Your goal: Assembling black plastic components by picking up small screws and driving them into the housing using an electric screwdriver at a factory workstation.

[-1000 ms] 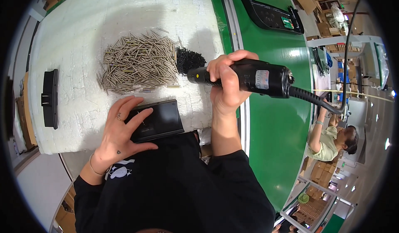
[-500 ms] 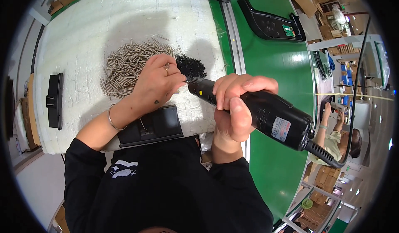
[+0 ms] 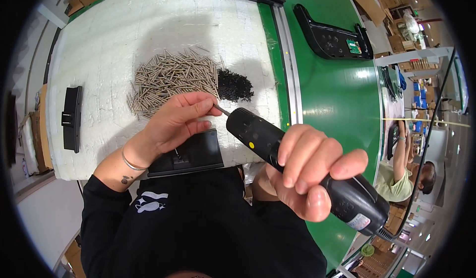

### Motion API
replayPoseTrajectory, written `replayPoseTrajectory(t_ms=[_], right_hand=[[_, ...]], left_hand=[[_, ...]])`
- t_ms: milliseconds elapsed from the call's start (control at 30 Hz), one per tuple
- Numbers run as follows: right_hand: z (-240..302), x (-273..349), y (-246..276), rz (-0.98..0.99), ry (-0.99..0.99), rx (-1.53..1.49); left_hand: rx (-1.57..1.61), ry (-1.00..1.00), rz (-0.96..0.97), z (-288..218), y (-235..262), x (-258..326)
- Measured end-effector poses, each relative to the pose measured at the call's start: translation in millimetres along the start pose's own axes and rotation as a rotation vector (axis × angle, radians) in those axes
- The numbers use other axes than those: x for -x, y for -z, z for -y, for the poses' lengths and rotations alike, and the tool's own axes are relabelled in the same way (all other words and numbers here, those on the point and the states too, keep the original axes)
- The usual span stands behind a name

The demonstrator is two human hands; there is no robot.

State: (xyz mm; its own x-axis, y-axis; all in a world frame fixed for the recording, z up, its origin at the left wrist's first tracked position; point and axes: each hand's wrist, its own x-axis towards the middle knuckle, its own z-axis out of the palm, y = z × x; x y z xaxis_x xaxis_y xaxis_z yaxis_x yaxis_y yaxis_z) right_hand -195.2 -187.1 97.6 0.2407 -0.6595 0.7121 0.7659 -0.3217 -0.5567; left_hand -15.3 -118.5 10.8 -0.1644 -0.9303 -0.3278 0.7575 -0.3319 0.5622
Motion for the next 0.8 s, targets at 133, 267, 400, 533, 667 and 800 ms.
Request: replayPoseTrajectory(t_ms=[133, 267, 400, 533, 667, 800], right_hand=[[3, 5, -8, 0.007, 0.061, 0.032], [-4, 11, -16, 0.03, 0.093, -0.035], [-7, 17, -23, 0.093, 0.011, -0.099], [-22, 16, -23, 0.137, -0.106, -0.033], [-24, 17, -15, 0.051, -0.07, 0.059], [-25, 19, -18, 0.076, -0.115, 0.01]], left_hand=[[0.081, 0.036, 0.03, 2, -3, 12], [0.181, 0.031, 0.03, 14, 1, 23], [0.277, 0.054, 0.049, 19, 3, 42], [-0.078, 0.071, 0.007, 7, 12, 65], [-1.138, -0.487, -0.564, -20, 59, 90], [-1.583, -0.643, -0.782, -43, 97, 90]])
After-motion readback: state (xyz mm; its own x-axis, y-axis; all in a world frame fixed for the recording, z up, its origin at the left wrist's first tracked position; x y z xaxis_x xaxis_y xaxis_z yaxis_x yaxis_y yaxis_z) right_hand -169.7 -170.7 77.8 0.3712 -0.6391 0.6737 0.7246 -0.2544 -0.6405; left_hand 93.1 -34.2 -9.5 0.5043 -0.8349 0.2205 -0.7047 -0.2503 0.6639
